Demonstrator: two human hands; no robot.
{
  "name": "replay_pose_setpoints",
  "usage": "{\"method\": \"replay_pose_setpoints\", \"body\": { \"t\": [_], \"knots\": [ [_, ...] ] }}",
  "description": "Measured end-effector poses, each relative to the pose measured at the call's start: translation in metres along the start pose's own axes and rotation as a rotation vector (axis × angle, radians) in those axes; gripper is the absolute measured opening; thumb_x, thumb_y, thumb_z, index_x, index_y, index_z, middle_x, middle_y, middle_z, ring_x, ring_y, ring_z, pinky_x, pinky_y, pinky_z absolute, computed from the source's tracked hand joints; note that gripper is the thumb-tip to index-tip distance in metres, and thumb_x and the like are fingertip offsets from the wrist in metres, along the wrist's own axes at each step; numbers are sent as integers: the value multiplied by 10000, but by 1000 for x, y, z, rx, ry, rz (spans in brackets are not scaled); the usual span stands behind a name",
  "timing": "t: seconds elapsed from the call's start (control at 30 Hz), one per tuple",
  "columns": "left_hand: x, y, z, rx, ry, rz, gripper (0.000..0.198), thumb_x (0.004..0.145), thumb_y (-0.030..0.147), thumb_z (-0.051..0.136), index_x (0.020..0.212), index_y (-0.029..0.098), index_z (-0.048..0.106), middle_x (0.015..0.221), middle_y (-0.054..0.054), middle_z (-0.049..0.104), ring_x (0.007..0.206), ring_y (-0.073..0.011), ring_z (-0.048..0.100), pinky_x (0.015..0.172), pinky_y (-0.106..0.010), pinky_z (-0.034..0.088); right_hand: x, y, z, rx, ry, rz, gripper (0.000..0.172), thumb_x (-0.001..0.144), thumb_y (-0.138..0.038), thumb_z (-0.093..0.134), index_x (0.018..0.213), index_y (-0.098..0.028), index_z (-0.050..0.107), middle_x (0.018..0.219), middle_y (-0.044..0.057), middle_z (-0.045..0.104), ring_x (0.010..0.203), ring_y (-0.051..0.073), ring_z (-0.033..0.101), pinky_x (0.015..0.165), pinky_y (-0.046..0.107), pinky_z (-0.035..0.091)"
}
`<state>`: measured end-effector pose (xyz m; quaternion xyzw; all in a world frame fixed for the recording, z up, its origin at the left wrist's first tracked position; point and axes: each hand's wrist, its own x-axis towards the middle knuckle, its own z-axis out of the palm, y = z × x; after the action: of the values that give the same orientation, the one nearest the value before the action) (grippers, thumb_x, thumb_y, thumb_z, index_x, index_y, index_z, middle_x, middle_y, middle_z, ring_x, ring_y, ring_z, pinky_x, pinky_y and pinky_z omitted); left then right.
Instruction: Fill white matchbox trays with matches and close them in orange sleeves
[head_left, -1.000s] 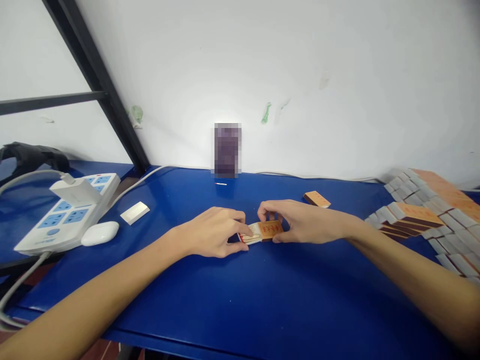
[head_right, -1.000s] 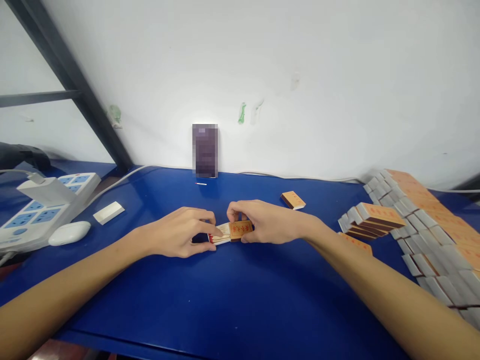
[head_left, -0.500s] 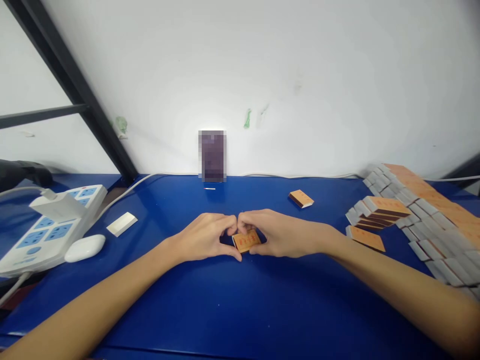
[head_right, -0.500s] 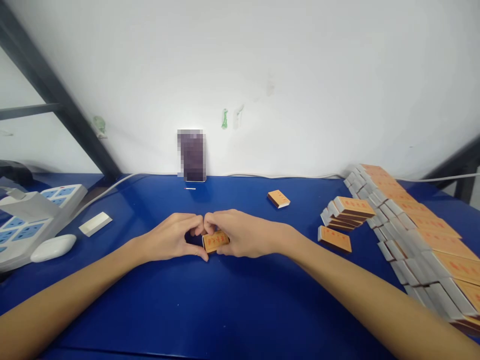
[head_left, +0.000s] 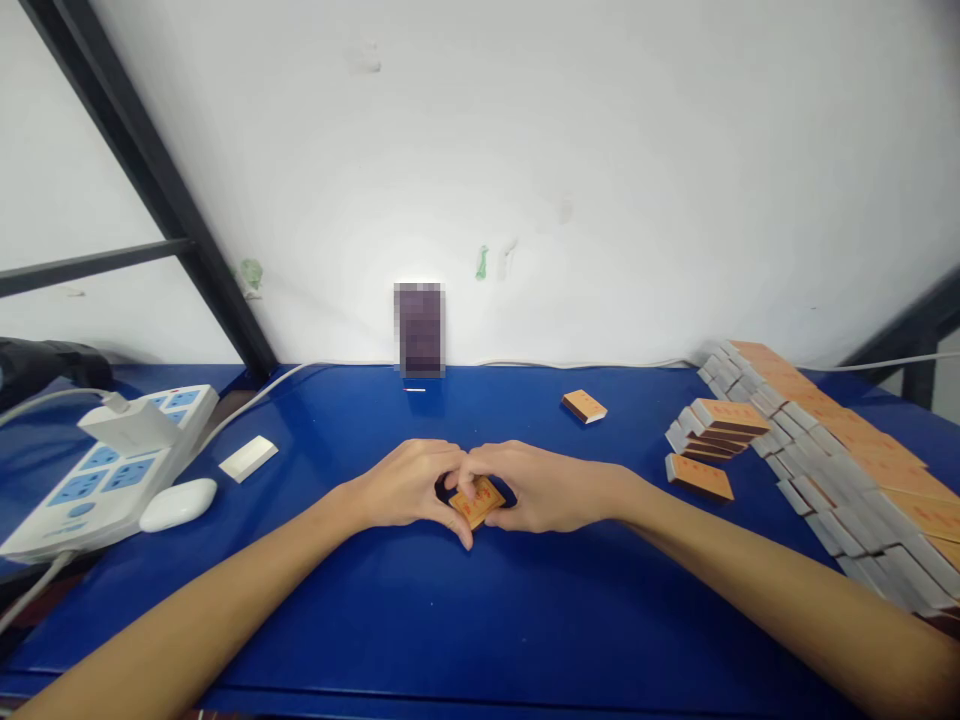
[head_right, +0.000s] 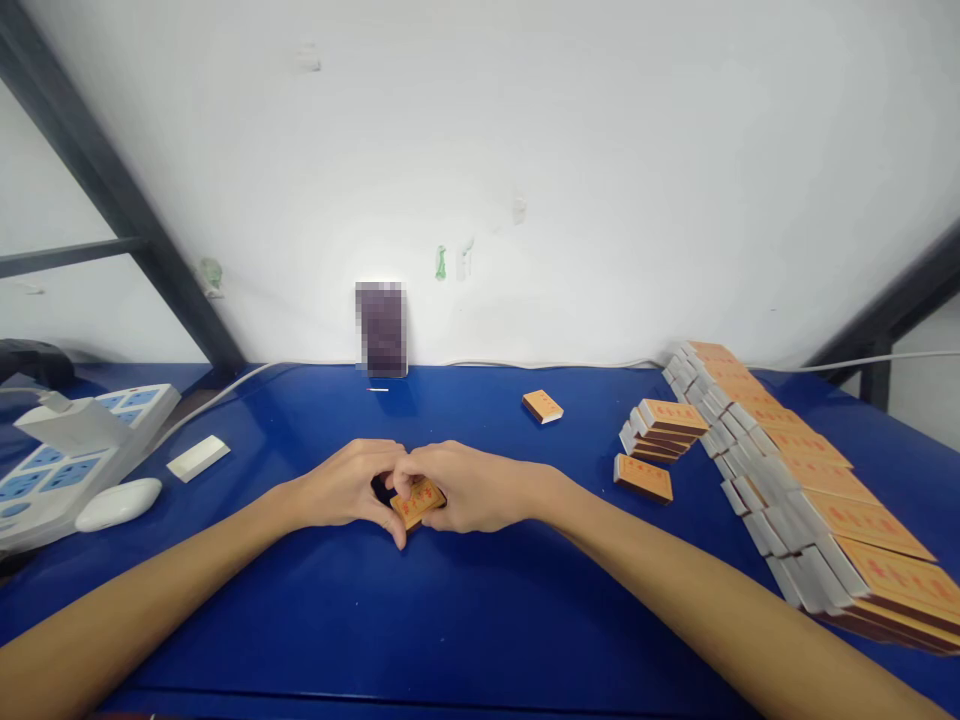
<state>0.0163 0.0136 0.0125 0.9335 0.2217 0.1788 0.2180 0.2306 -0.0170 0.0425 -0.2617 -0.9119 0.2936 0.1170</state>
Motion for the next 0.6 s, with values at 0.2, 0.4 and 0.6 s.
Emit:
{"method": "replay_pose_setpoints", "body": {
  "t": [0.2, 0.4, 0.6],
  "knots": [
    [-1, -2, 0, 33, -9, 7, 556, 658, 689, 694, 759, 156, 573, 724, 26, 565, 649, -111, 503, 610, -232, 356, 1, 2, -2, -12, 13, 13, 223, 764, -152, 662, 956, -209, 564, 905, -1, 595, 812, 143, 537, 772, 293, 419],
    [-2, -4, 1, 60, 1, -11, 476, 737, 624, 683, 816, 164, 592, 755, 19, 574, 683, -120, 524, 629, -240, 372, 3, 2, -4, -39, 9, 56, 187, 794, -152, 630, 960, -220, 575, 953, 13, 605, 923, 169, 539, 835, 322, 416],
    [-4, -6, -17, 217, 33, -65, 188, 812, 330, 635, 884, 180, 547, 838, 0, 603, 735, -139, 556, 669, -254, 408, 1, 14, -8, -207, 102, 155, 176, 849, -250, 604, 1008, -192, 554, 1013, 58, 597, 917, 189, 548, 819, 337, 428]
  ]
}}
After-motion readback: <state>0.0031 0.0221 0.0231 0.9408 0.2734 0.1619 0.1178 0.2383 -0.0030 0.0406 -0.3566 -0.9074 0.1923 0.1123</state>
